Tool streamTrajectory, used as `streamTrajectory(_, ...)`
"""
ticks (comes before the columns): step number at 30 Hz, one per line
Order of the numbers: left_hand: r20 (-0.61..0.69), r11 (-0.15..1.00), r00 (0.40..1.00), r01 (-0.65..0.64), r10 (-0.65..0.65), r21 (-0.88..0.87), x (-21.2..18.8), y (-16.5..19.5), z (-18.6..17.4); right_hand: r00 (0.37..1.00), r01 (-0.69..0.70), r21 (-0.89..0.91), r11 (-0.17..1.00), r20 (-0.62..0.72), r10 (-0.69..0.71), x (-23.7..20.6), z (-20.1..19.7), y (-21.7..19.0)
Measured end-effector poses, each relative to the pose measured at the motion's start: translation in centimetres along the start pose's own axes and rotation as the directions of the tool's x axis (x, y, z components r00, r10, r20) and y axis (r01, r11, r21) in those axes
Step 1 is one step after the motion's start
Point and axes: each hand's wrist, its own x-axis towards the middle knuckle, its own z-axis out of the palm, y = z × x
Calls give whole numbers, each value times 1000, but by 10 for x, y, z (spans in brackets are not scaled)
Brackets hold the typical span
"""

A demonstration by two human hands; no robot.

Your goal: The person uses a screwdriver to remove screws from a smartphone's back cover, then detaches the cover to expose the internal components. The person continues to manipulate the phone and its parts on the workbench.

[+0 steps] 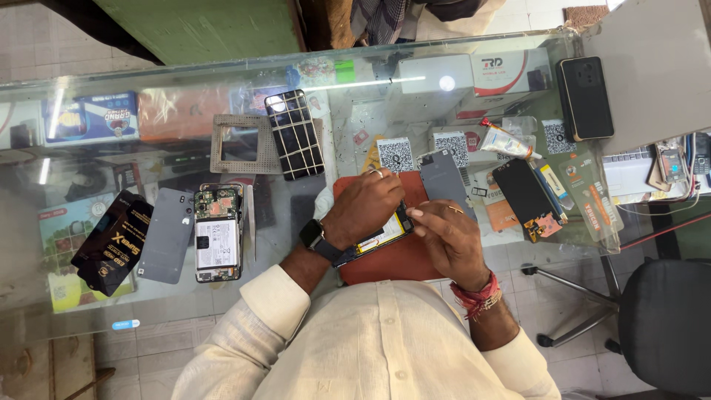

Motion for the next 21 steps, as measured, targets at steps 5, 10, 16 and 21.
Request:
streamTrajectory(5, 64, 991, 996, -75, 69, 110, 5, 6, -4, 1000, 23, -16, 1000, 18, -23, 2, 2, -7)
streamTrajectory(10, 65, 985, 991, -121, 114, 123, 3, 8, -11, 1000, 16, -36, 999, 4, -16, 0, 4, -15)
streamTrajectory(16, 46, 966, 983, -181, 175, 186, -7, 15, -11, 1000, -11, -45, 999, -28, 10, -7, 5, -25)
streamTrajectory(21, -40, 991, 992, -116, 119, 61, -12, 7, -2, 997, -41, -128, 991, -73, 31, -14, 9, -22)
